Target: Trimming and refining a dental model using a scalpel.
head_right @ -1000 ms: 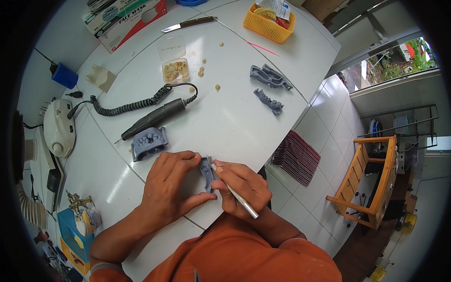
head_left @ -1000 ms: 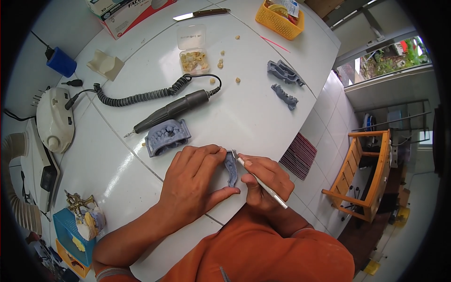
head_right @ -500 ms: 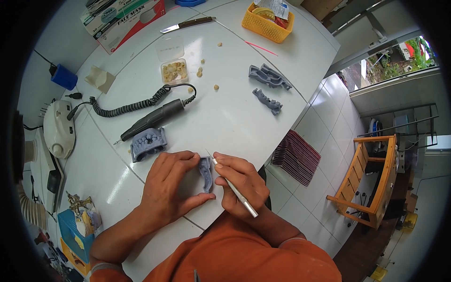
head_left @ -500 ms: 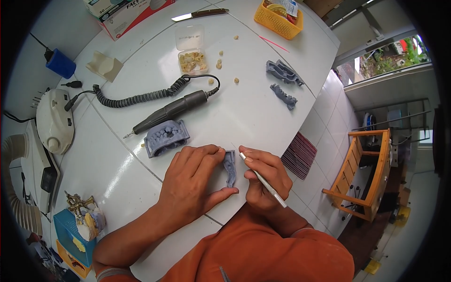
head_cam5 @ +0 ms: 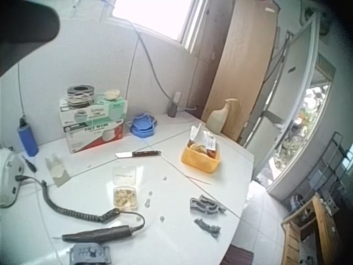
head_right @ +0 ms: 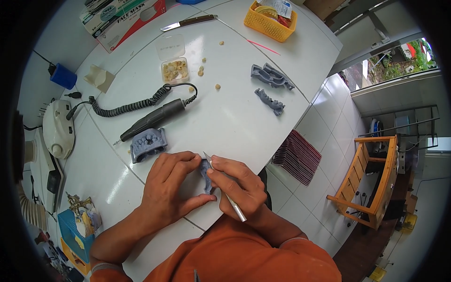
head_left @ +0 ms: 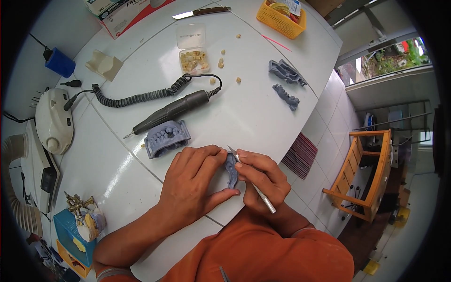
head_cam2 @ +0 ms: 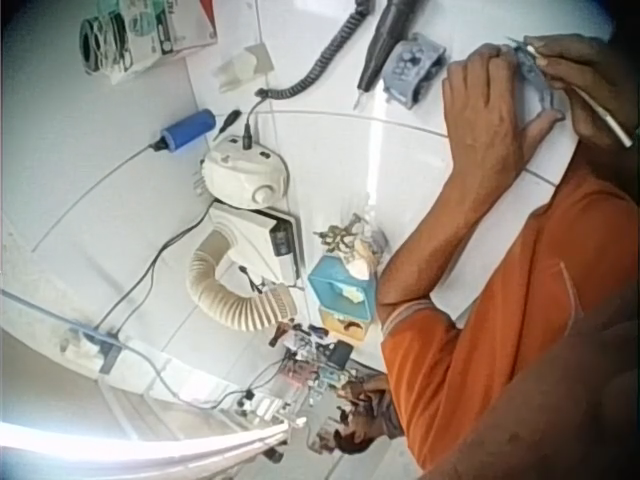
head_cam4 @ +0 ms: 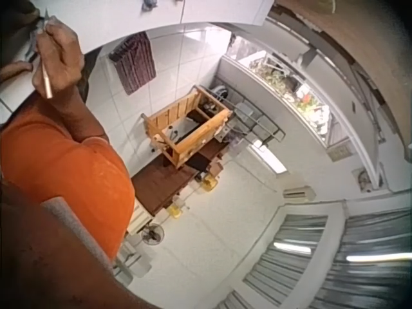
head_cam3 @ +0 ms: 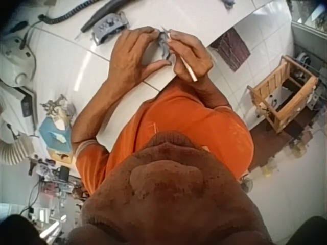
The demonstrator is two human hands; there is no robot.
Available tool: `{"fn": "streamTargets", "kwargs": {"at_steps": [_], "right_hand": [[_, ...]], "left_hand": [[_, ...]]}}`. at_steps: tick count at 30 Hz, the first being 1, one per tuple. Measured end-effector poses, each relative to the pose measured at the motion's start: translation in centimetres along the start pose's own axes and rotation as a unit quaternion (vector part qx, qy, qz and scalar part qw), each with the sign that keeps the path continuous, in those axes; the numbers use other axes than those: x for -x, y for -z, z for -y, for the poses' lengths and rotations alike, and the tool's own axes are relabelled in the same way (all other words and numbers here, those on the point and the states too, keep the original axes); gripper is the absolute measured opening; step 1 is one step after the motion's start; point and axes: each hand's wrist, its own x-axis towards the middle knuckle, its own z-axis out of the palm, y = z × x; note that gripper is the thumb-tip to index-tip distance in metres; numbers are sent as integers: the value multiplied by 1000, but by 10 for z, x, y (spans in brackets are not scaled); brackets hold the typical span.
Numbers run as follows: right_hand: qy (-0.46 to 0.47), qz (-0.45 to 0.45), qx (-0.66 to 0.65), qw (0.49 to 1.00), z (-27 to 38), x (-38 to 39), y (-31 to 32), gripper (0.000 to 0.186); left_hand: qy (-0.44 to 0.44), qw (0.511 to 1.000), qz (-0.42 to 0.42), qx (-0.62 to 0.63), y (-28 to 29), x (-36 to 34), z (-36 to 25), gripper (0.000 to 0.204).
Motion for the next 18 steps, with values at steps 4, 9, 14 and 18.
{"fn": "streamTargets", "kwargs": {"at_steps": [4, 9, 14, 18], "right_hand": [[46, -4, 12, 999, -6, -1, 1, 45], [31, 14, 6, 999, 0, -2, 6, 43], [45, 19, 7, 999, -1, -4, 7, 46], [56, 14, 2, 998, -3, -5, 7, 45]], "left_hand": [[-2, 1000, -2, 1, 0, 0, -1, 74], [-3, 1000, -3, 1, -1, 0, 0, 74], [2, 1000, -3, -3, 0, 0, -1, 76], [3, 1000, 0, -7, 0, -1, -2, 75]]}}
